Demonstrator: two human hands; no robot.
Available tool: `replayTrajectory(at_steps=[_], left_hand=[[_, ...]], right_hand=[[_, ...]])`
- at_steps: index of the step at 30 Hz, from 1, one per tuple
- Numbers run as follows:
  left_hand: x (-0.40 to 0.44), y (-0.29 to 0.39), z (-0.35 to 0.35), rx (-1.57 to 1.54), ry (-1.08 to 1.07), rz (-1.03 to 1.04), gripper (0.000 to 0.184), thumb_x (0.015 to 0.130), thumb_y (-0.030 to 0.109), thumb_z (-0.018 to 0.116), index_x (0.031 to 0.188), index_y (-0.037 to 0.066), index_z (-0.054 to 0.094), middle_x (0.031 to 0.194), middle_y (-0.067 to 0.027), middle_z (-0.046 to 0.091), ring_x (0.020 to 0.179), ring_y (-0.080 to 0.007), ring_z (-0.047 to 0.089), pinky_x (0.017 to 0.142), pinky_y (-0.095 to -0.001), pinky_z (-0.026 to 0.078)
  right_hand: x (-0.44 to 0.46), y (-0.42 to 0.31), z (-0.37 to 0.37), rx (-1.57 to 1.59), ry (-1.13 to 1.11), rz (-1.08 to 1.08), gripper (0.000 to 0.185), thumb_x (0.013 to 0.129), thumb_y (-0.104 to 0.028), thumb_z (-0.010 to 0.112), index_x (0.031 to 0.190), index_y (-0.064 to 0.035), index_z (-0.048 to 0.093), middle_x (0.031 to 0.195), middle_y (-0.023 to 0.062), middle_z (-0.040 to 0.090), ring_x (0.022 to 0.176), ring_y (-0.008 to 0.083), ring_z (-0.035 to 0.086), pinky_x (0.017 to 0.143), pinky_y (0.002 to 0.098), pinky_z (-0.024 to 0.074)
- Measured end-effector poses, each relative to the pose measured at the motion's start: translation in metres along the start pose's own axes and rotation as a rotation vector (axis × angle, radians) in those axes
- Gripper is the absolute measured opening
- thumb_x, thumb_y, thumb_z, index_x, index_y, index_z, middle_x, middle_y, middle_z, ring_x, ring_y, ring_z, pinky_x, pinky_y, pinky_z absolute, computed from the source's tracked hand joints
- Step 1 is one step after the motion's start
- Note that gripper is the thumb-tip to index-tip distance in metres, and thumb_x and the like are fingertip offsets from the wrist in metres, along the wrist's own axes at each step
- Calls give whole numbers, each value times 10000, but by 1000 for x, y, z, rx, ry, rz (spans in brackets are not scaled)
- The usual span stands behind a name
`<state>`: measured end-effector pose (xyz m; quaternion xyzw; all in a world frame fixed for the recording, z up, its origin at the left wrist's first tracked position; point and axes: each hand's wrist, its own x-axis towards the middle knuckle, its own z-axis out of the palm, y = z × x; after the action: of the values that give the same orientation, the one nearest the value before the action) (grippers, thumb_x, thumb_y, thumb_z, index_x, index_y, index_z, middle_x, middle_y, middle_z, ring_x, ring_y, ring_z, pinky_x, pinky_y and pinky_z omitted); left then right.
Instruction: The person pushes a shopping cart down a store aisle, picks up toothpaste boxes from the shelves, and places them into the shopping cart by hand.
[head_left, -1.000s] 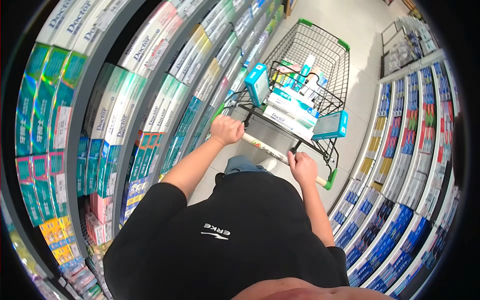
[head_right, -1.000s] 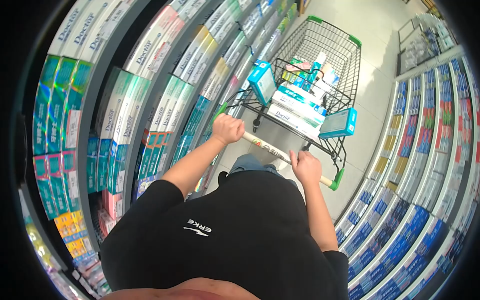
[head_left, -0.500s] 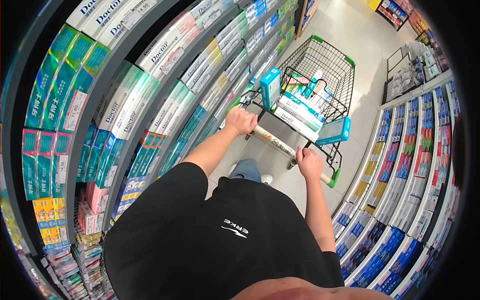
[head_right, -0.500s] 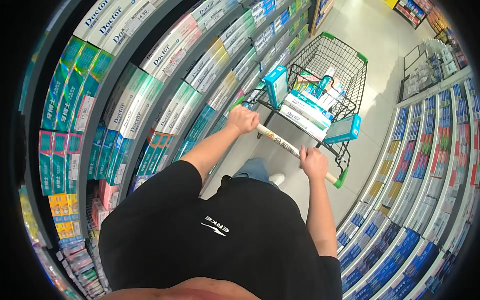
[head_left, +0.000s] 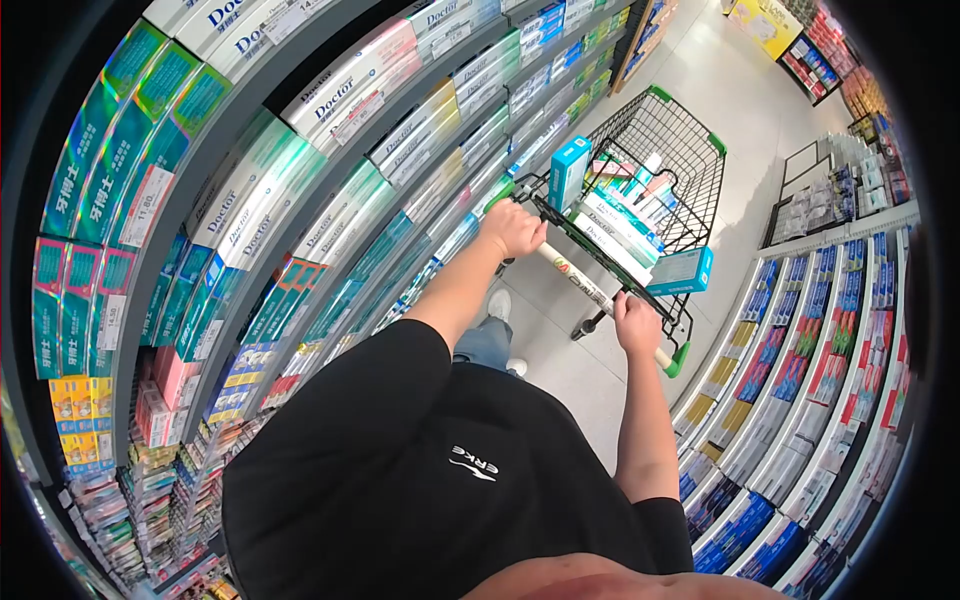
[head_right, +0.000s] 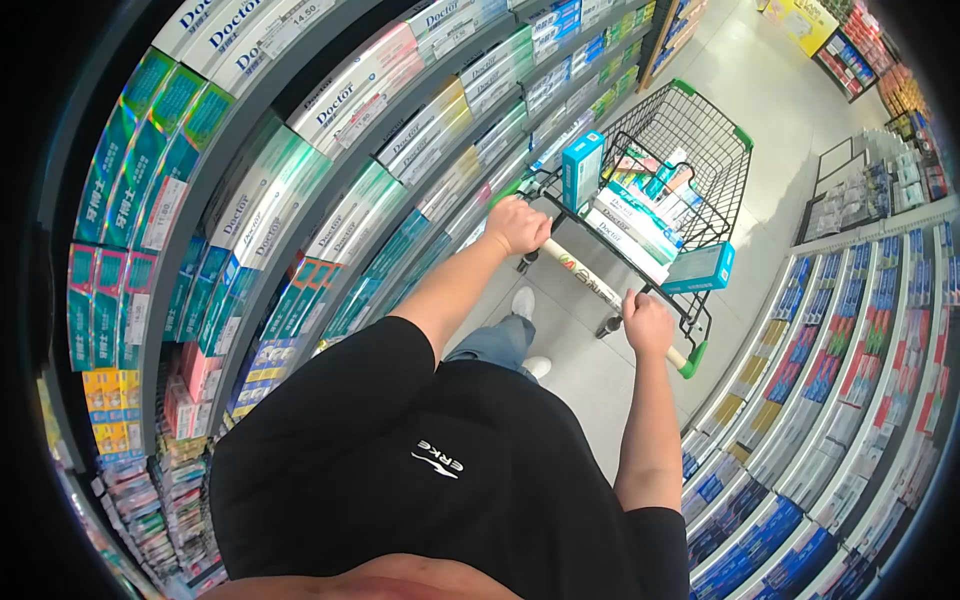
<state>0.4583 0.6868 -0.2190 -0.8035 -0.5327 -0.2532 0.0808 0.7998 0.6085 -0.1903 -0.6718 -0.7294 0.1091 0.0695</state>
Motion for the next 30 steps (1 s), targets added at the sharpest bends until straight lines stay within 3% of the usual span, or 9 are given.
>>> replayTrajectory(at_steps=[8, 10, 11, 13, 14, 16, 22, 25, 30], left_hand=[[36, 0, 1, -77, -82, -49, 320, 941, 377, 686, 698, 171, 714, 634, -14, 687, 695, -256, 693, 738, -411, 505], [46, 1, -9, -270, -354, -179, 259, 958, 398, 710, 927, 145, 757, 862, -33, 750, 907, -267, 725, 862, -434, 521], [47, 1, -15, -271, -352, -184, 259, 958, 398, 710, 927, 145, 757, 862, -33, 750, 907, -267, 725, 862, -434, 521], [50, -4, -36, -400, 53, -8, 338, 959, 394, 750, 1167, 128, 734, 1129, -57, 740, 1114, -298, 696, 990, -474, 503], [52, -18, -53, -365, -24, 1, 433, 917, 332, 804, 1280, 121, 699, 1263, -80, 699, 1213, -329, 659, 1052, -486, 492], [68, -48, -108, -173, 140, 39, 434, 888, 289, 822, 1265, 114, 701, 1247, -91, 710, 1193, -332, 669, 1040, -470, 500], [106, -120, -287, 610, 423, -274, 485, 895, 304, 818, 1311, 98, 678, 1264, -113, 708, 1148, -342, 673, 983, -489, 520], [95, -147, -315, 723, 102, -660, 671, 967, 582, 716, 1393, 72, 629, 1420, -143, 674, 1296, -348, 645, 1046, -511, 517], [89, -167, -330, 560, -50, -858, 708, 956, 664, 695, 1311, 52, 673, 1306, -177, 733, 1217, -365, 692, 978, -498, 554]], right_hand=[[31, 15, -7, -2, -10, 6, 552, 1081, -458, 531, 767, -29, 678, 852, 199, 715, 822, 436, 708, 746, 557, 550], [38, 19, -7, -2, -12, 2, 549, 1081, -455, 535, 765, -28, 676, 848, 200, 713, 817, 439, 705, 741, 558, 547], [41, 21, -7, 4, -13, 2, 547, 1081, -452, 538, 763, -27, 673, 845, 201, 710, 812, 441, 702, 735, 560, 545], [46, 22, -10, -7, -14, 5, 541, 1082, -445, 539, 764, -27, 668, 853, 199, 712, 808, 443, 699, 731, 561, 542], [49, 23, -11, 1, -16, 3, 543, 1085, -451, 533, 764, -30, 658, 853, 209, 711, 818, 452, 696, 737, 569, 537], [54, 25, -11, 19, -23, 10, 534, 1086, -445, 538, 764, -33, 647, 845, 212, 702, 813, 456, 688, 732, 572, 529], [61, 26, -8, 46, 10, -19, 512, 1084, -412, 567, 753, -28, 635, 827, 206, 682, 780, 456, 671, 712, 564, 519], [64, 25, -7, 53, -16, -17, 513, 1086, -411, 566, 750, -29, 633, 823, 210, 681, 774, 457, 669, 704, 567, 514], [66, 21, -2, 36, 19, -20, 498, 1076, -396, 586, 736, -34, 628, 800, 197, 677, 738, 433, 679, 668, 552, 512]])
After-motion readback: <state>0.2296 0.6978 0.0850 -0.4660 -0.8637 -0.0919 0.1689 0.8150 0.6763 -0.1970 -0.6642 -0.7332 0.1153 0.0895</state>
